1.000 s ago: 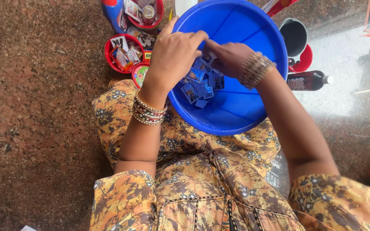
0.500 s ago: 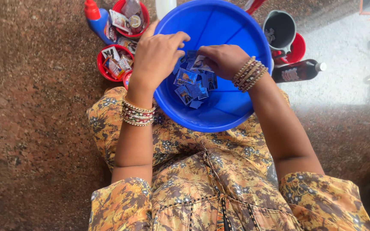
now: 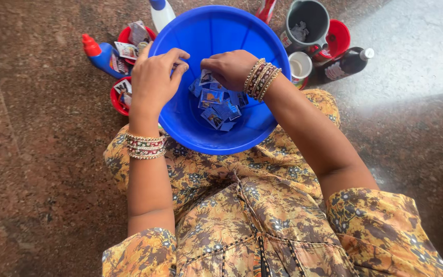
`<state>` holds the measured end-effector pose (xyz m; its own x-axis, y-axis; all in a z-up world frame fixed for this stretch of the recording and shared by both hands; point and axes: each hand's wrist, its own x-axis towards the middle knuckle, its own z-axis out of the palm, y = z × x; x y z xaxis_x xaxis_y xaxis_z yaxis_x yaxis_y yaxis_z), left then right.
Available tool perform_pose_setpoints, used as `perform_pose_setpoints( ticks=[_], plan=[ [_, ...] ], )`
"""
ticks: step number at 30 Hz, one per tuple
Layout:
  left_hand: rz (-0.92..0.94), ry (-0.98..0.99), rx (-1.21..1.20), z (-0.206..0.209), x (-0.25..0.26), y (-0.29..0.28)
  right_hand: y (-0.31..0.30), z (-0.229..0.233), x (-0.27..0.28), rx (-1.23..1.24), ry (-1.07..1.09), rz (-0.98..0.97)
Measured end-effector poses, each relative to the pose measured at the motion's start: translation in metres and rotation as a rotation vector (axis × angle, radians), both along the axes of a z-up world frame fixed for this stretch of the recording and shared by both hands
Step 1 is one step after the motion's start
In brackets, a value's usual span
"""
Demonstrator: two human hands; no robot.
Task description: The person sits on the floor and sorts small blue packets from a blue bowl into a red bowl. They handle the packets one at a time, occasionally adjusting the bowls and nearby items.
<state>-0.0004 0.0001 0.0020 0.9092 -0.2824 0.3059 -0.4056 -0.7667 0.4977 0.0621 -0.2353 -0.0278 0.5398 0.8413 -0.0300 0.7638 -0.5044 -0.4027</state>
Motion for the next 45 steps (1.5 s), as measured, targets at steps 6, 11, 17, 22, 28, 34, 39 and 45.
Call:
perform_pose_setpoints(
  ticks=[6,11,17,22,28,34,39,45],
  plan=[
    [0.034,-0.012,-0.001,0.001,-0.001,-0.002,-0.001,0.005,0.0,-0.005,-0.04,-0.001],
    [0.081,-0.004,-0.026,-0.001,-0.001,-0.001,-0.002,0.005,0.002,-0.031,-0.07,-0.008],
    [0.079,-0.043,-0.093,-0.008,0.0,0.001,-0.002,0.002,0.003,-0.057,-0.095,-0.045],
    [0.099,-0.005,-0.109,-0.01,0.001,0.002,-0.001,0.0,0.006,-0.078,-0.102,-0.062],
    [0.121,-0.021,-0.175,-0.013,0.003,0.002,-0.002,-0.001,0.007,-0.122,-0.096,-0.088],
    [0.151,-0.029,-0.208,-0.013,0.004,0.001,0.001,0.0,0.007,-0.139,-0.097,-0.084],
    [0.17,-0.014,-0.215,-0.015,0.002,0.0,-0.002,-0.007,0.01,-0.163,-0.108,-0.102],
    [0.191,0.021,-0.194,-0.016,0.001,-0.002,-0.004,-0.011,0.011,-0.214,-0.096,-0.16]
  ],
)
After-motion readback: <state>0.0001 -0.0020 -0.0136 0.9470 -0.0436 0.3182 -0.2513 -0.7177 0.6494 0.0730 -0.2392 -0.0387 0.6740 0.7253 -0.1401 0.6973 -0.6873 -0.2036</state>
